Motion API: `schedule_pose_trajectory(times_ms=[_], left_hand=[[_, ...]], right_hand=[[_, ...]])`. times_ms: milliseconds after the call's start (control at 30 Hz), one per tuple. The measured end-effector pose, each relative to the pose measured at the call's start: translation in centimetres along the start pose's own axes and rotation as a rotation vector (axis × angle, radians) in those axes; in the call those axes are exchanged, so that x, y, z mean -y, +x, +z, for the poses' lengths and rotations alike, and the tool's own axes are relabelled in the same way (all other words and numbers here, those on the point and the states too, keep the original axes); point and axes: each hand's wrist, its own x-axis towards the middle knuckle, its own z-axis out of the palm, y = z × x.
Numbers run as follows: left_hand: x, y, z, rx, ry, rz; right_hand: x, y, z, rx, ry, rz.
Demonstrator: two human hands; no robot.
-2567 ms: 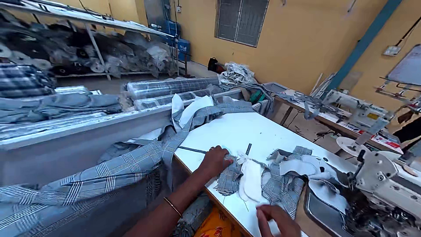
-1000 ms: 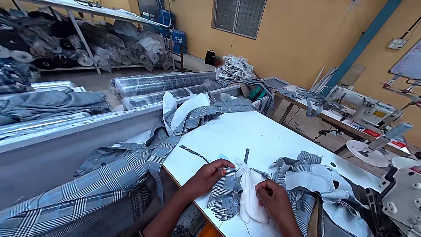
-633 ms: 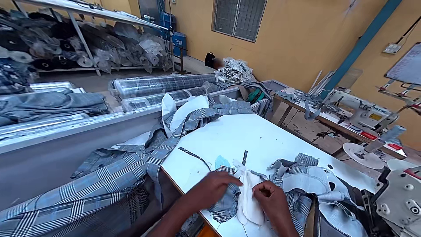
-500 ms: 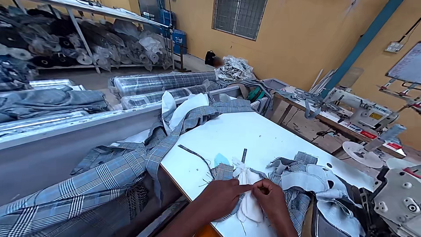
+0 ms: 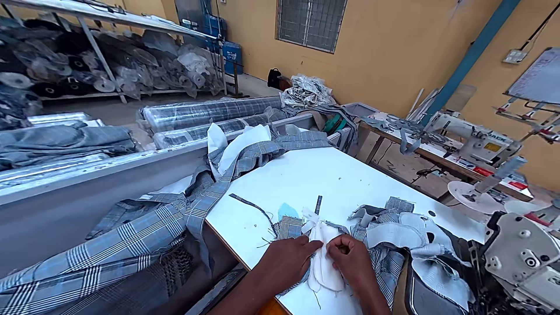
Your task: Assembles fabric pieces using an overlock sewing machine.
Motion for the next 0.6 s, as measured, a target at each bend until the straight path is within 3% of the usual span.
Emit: schedule_pose_trajectory(times_ms=[367,600], left_hand=[[0.15,-0.11,0.5,-0.035,0.032,0.017],[-0.41,0.29,-0.21,0.018,-0.057,-0.095]], right_hand=[[-0.18,0.11,0.04,-0.003,-0.002,-0.002],[-0.29,0.23,0.11,0.007,-0.012,0.005]])
